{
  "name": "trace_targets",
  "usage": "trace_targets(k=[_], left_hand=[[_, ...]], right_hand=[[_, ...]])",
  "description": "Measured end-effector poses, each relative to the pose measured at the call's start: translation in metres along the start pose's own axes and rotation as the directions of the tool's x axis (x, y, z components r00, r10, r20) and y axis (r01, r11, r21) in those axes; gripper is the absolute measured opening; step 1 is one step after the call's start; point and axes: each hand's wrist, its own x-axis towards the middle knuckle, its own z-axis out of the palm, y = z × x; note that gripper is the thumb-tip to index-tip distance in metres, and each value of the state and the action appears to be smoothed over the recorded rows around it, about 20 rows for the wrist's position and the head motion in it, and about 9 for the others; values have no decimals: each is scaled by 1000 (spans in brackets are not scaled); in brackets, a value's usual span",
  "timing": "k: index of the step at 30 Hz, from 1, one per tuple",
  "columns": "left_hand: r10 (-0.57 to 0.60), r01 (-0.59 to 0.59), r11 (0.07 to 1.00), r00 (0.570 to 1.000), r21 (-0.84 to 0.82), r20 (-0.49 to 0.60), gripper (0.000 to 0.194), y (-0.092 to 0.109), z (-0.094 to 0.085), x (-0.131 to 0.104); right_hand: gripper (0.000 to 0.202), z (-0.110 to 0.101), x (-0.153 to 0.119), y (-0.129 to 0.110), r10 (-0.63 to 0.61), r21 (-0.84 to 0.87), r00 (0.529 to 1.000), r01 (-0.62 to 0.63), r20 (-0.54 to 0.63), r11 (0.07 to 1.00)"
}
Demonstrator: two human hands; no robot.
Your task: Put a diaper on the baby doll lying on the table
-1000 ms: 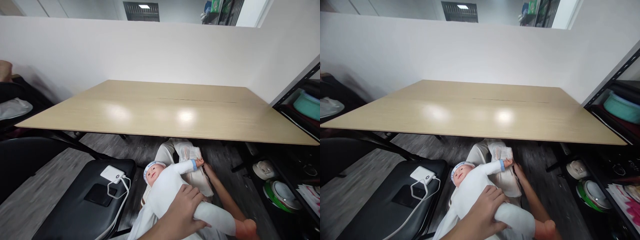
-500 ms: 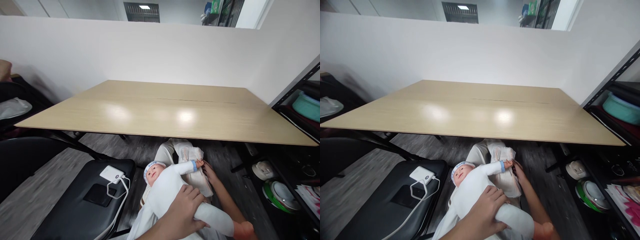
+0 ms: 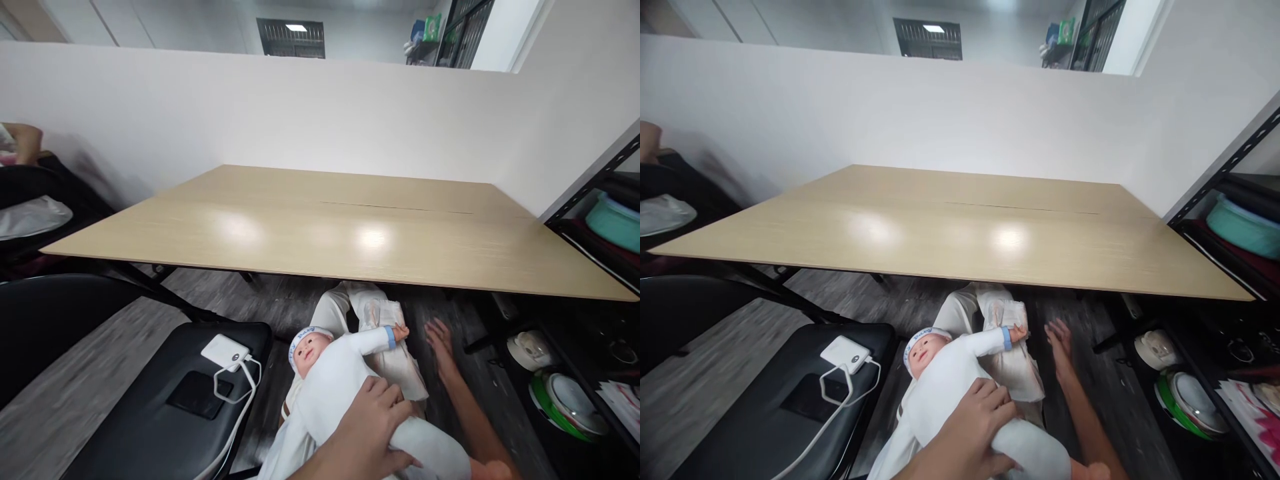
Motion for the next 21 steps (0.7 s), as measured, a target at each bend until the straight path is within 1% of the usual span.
trace_targets(k=[1, 2, 3, 4, 5, 6, 7, 8, 9, 10, 11, 13, 14, 16, 18, 20, 21], left_hand=[[24, -24, 1000, 1000, 12, -12, 61, -2, 3, 0], [52, -51, 998, 998, 21, -27, 58, -3, 6, 1], [80, -79, 997, 996, 28, -45, 57, -4, 7, 0], [107, -105, 994, 992, 34, -67, 57, -5, 8, -1], [132, -129, 991, 987, 38, -94, 57, -5, 9, -2], [154, -150, 988, 980, 41, -125, 56, -5, 9, -4], [175, -170, 984, 972, 44, -157, 54, -5, 9, -6], [197, -192, 980, 963, 49, -185, 52, -6, 8, -9], [220, -213, 975, 953, 57, -209, 49, -6, 8, -11], [243, -233, 970, 944, 70, -223, 47, -7, 9, -14], [261, -246, 965, 937, 90, -232, 46, -8, 10, -17], [293, -266, 954, 925, 139, -242, 43, -11, 11, -20], [300, -268, 950, 923, 158, -241, 43, -11, 12, -22], [306, -273, 948, 922, 164, -238, 42, -13, 12, -25], [325, -305, 946, 907, 114, -267, 41, -15, 11, -33], [350, -364, 931, 873, 24, -340, 37, -21, 11, -49], [332, -372, 928, 853, -23, -404, 33, -26, 12, -61]], right_hand=[[57, 6, -6, -9, -87, -40, 995, 90, 50, 995], [56, 13, -14, -19, -188, -98, 972, 202, 139, 974], [50, 22, -22, -31, -303, -184, 903, 368, 305, 912], [45, 32, -30, -43, -380, -257, 777, 554, 502, 792], [45, 42, -37, -55, -377, -281, 632, 695, 677, 662], [49, 53, -43, -66, -322, -269, 499, 789, 805, 552], [58, 64, -47, -76, -241, -245, 388, 850, 889, 466], [67, 74, -50, -84, -154, -225, 309, 886, 939, 405], [74, 85, -52, -90, -65, -217, 257, 905, 964, 365], [81, 95, -53, -94, 19, -221, 228, 915, 973, 339], [85, 104, -54, -97, 96, -234, 215, 918, 972, 320], [88, 121, -56, -98, 212, -266, 211, 921, 954, 283], [86, 127, -58, -97, 239, -275, 215, 926, 947, 258], [70, 138, -64, -95, 231, -285, 239, 939, 943, 194], [53, 144, -71, -95, 181, -294, 268, 947, 946, 132], [44, 145, -76, -97, 127, -301, 288, 947, 949, 107], [42, 143, -77, -99, 101, -301, 290, 947, 952, 116]])
